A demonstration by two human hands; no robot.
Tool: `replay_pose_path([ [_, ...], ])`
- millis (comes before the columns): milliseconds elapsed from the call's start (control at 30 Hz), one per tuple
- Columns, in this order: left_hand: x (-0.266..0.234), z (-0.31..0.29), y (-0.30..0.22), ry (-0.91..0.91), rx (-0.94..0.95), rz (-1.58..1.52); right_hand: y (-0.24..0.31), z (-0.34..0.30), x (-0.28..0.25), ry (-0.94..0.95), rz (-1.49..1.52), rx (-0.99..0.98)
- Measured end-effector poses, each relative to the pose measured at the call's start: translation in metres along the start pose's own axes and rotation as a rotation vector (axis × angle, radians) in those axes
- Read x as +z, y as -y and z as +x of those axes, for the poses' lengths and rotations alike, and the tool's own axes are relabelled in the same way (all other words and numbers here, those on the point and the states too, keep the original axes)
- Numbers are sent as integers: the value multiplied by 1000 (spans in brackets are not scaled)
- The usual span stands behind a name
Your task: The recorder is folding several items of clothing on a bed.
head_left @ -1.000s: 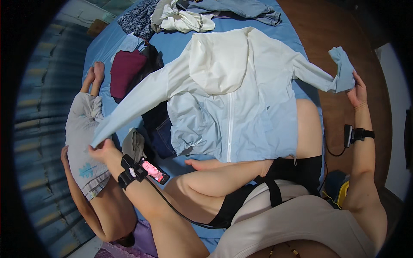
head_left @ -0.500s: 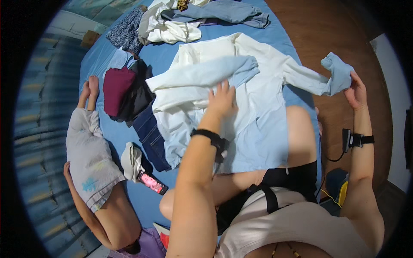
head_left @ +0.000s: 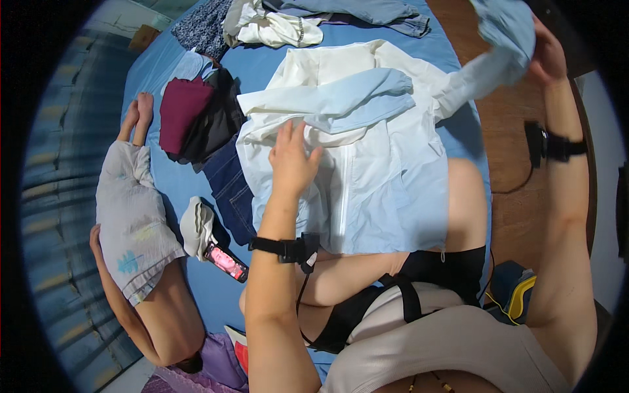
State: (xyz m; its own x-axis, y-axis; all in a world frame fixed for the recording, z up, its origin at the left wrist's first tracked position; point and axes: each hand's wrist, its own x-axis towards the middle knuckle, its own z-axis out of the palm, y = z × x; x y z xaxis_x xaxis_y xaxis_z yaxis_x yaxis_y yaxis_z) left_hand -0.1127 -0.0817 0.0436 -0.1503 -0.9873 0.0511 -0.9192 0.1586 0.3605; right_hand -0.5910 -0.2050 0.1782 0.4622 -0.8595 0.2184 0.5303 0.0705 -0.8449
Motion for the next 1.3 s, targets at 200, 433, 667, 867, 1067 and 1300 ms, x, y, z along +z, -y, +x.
replay_pose_path([
  [200, -28, -60, 33, 32, -405, 36, -91, 133, 133, 141, -224, 245],
  [433, -42, -97, 84, 369, -738, -122, -179, 82, 177, 652, -1379, 511],
  [667, -15, -89, 68, 527, -558, 122, -179, -123, 239, 1005, -1903, 426],
  [867, -38, -112, 117, 448, -498, -444, -182, -129, 217, 676, -1983, 174],
  [1067, -156, -168, 98, 25, -618, -783, -83, -106, 232, 281, -1637, 189],
  [1300, -165, -226, 101, 117, -819, -931, -88, -145, 256, 562, -1275, 645],
])
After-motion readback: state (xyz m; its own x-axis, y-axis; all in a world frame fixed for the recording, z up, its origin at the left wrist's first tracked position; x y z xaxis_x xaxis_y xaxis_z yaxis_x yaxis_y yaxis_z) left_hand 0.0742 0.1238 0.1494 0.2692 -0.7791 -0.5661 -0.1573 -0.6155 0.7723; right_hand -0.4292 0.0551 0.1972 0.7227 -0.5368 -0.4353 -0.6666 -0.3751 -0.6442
